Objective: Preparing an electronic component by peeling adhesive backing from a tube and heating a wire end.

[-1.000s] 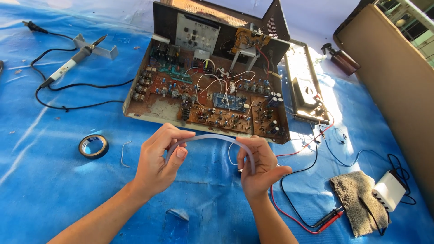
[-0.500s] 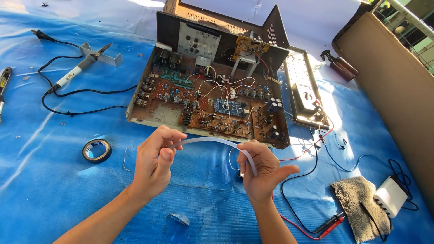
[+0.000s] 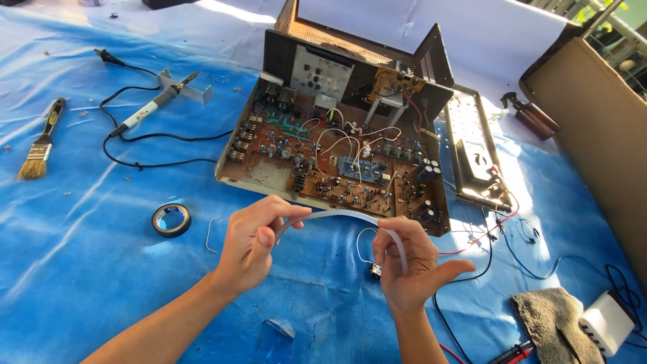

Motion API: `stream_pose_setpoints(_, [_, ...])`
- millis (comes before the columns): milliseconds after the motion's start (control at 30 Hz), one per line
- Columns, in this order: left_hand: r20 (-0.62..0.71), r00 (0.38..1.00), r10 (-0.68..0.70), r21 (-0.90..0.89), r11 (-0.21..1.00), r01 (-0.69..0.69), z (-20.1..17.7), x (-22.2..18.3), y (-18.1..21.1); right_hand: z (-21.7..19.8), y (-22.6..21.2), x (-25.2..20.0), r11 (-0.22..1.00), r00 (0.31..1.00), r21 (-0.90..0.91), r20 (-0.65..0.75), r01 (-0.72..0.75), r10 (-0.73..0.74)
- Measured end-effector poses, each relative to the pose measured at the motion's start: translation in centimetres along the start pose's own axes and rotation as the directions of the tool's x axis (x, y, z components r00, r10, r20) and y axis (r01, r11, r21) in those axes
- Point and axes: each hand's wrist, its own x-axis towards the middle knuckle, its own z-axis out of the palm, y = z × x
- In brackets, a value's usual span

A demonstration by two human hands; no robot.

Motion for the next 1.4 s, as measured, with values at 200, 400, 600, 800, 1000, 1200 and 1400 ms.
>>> stream_pose_setpoints(200, [-0.002,0.996,-0.088,-0.074,0.993,0.088,-0.3,0.0,-0.6,-0.8,0.0,0.0,0.997,0.994,0.073,0.110,-0.012,0.004])
stream_pose_setpoints(400, [0.062,0.994,-0.088,-0.100,0.991,0.094,-0.3,-0.2,-0.5,-1.0,-0.1,-0.4,0.999,0.997,0.025,0.067,-0.039,0.038])
stream_pose_setpoints(600, [0.052,0.995,-0.085,-0.102,0.991,0.090,-0.3,-0.4,-0.8,-1.0,0.3,-0.5,1.000,0.999,-0.019,0.048,-0.020,0.021])
stream_pose_setpoints(800, [0.046,0.996,-0.082,-0.108,0.990,0.086,-0.4,-0.5,-1.1,-1.0,0.3,-0.6,0.998,0.999,-0.058,0.049,-0.017,0.019])
stream_pose_setpoints(1000, [0.053,0.997,-0.064,-0.095,0.993,0.069,-0.2,-0.5,-0.9,-1.4,1.2,-0.8,0.998,1.000,-0.068,-0.002,-0.011,0.011])
stream_pose_setpoints(1200, [0.060,0.996,-0.071,-0.075,0.994,0.076,0.0,-0.7,-0.9,-1.7,1.8,-1.1,0.994,0.996,-0.106,-0.087,-0.028,0.018])
stream_pose_setpoints(1400, [0.072,0.996,-0.057,-0.103,0.993,0.064,0.1,-1.0,-0.9,-1.6,1.9,-1.4,0.989,0.991,-0.140,-0.134,-0.049,0.030])
